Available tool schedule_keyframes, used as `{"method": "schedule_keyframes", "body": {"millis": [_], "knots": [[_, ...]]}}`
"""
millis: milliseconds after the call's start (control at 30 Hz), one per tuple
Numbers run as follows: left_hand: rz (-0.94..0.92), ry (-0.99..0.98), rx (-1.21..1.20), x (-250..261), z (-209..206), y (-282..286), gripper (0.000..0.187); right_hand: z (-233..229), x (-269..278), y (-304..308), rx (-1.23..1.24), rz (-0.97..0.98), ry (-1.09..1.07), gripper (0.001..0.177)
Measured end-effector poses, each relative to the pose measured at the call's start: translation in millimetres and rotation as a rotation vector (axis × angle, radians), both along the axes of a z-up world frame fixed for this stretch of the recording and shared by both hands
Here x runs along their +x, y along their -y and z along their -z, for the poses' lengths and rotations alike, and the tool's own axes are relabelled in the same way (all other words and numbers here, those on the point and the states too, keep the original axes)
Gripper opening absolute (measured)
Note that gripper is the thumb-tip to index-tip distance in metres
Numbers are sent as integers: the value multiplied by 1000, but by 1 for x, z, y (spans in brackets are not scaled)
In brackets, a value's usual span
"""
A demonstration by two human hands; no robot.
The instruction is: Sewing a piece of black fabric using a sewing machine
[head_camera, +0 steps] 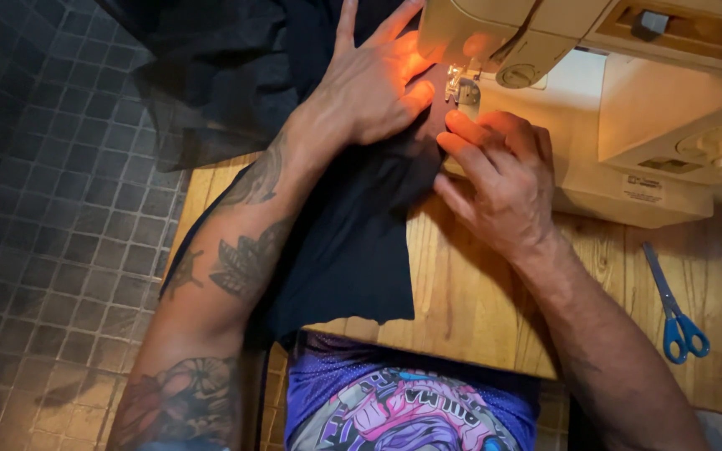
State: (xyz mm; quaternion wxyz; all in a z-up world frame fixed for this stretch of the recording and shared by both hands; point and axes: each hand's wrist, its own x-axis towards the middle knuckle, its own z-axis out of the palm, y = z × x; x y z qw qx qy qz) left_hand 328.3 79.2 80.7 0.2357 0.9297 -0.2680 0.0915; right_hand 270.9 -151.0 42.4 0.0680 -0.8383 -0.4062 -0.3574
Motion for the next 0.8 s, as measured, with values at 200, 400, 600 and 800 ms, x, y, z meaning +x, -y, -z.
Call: {"method": "schedule_keyframes", "body": {"millis": [200, 400, 600, 800], "knots": [[-9, 40, 106, -6, 11, -2, 59, -5, -3, -2, 3, -9, 1, 42], [-297, 464, 28, -98, 8, 22, 20, -5, -1, 0, 30, -53, -11, 39], [-487, 322, 140, -146, 61, 53, 52, 3, 8, -3, 138, -140, 120, 31], [-656, 334, 237, -159, 90, 60, 23, 1, 7, -3, 144, -135, 150, 27]]}}
